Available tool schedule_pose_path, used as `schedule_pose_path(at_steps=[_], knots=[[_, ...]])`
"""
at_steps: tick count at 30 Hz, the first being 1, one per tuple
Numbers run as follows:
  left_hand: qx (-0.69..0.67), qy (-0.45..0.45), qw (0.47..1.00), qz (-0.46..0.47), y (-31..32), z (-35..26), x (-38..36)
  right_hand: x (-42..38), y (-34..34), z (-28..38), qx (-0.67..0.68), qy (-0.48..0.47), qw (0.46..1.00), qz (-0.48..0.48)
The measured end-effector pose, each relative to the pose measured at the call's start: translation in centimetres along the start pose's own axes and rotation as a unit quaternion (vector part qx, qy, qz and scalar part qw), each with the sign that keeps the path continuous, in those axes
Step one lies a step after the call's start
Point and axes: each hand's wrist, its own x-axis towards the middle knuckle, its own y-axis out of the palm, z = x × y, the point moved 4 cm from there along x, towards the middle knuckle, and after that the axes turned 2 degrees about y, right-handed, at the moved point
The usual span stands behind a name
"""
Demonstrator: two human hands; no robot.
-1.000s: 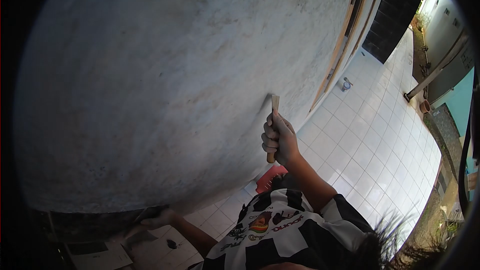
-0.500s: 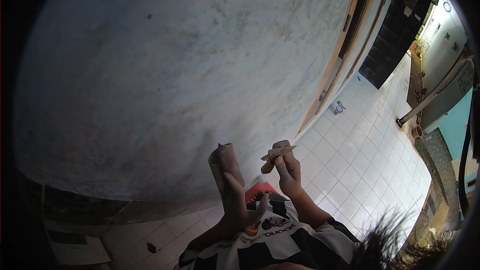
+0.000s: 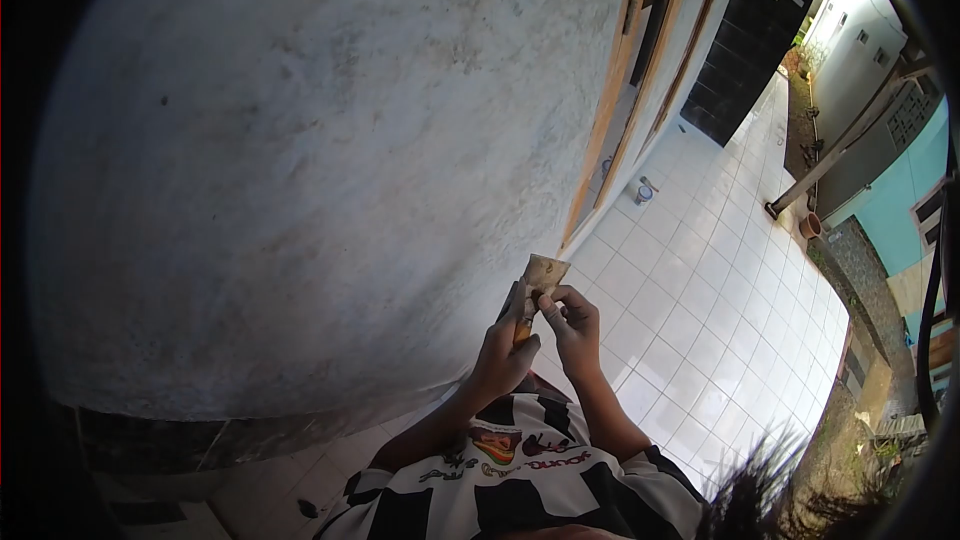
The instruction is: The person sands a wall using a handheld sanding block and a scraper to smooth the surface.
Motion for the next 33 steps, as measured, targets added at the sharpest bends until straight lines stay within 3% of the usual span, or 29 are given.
schedule_pose_path(at_steps=[1, 3, 4, 5, 9, 11, 12, 14, 15, 17, 19, 20, 21, 23, 24, 26, 29, 31, 33], knots=[[-0.042, -0.098, 0.993, 0.05, 0.2, 1.0, -0.1, 0.2, -0.3, 0.0, -0.001, 0.0, 1.0, -0.003], [-0.083, -0.105, 0.989, 0.06, 0.8, 3.2, 0.1, 0.6, -1.7, 0.0, 0.034, -0.044, 0.996, -0.076], [-0.172, -0.139, 0.975, 0.038, 1.0, 3.8, 0.1, 0.3, -2.7, -1.0, 0.028, 0.028, 0.997, -0.071], [-0.259, -0.172, 0.951, 0.016, 1.1, 4.4, 0.0, 0.3, -3.2, -1.6, 0.026, 0.031, 0.997, -0.072], [-0.415, -0.169, 0.894, 0.021, 0.5, 1.1, 0.8, 0.2, -4.6, -5.4, 0.164, 0.149, 0.973, -0.071], [-0.397, -0.159, 0.903, 0.03, -0.3, 1.1, 0.2, 0.2, -4.6, -5.7, 0.201, 0.192, 0.959, -0.048], [-0.431, -0.145, 0.89, 0.042, -0.4, 1.8, 0.0, 0.4, -4.5, -5.6, 0.203, 0.182, 0.962, 0.027], [-0.5, -0.134, 0.855, 0.03, 0.1, 2.9, -0.1, 0.2, -4.0, -5.7, 0.189, 0.172, 0.964, 0.07], [-0.499, -0.132, 0.856, 0.029, 0.1, 2.8, -0.1, 0.0, -3.4, -5.5, 0.176, 0.16, 0.965, 0.11], [-0.469, -0.146, 0.871, 0.027, 0.0, 2.4, 0.0, 0.5, -3.0, -5.6, 0.179, 0.147, 0.968, 0.093], [-0.449, -0.155, 0.879, 0.044, -1.3, 0.8, -0.6, 1.0, -2.6, -4.2, 0.014, -0.007, 0.996, 0.093], [-0.429, -0.17, 0.885, 0.06, -2.2, 0.5, -1.0, 1.1, -2.6, -4.3, -0.116, -0.095, 0.984, 0.092], [-0.428, -0.16, 0.888, 0.057, -3.0, 1.2, -1.4, 1.4, -2.6, -4.3, -0.117, -0.105, 0.983, 0.097], [-0.244, -0.223, 0.942, 0.064, -4.3, 4.1, -2.8, 1.4, -1.4, -4.0, -0.147, -0.149, 0.949, 0.233], [-0.244, -0.216, 0.944, 0.062, -5.2, 4.5, -3.6, 1.3, -1.1, -3.6, -0.149, -0.156, 0.948, 0.235], [-0.219, -0.193, 0.956, 0.007, -6.9, 5.2, -4.3, 1.1, 0.5, -3.5, -0.108, -0.078, 0.944, 0.3], [-0.29, -0.097, 0.951, -0.031, -7.8, 2.0, -4.6, 1.9, 2.1, -3.3, -0.084, -0.112, 0.943, 0.3], [-0.273, -0.092, 0.956, -0.047, -8.5, 2.4, -6.2, 2.1, 2.8, -2.0, -0.074, -0.107, 0.941, 0.312], [-0.185, -0.148, 0.967, -0.091, -9.4, 3.4, -8.3, 2.9, 2.7, -1.3, -0.061, -0.112, 0.937, 0.325]])
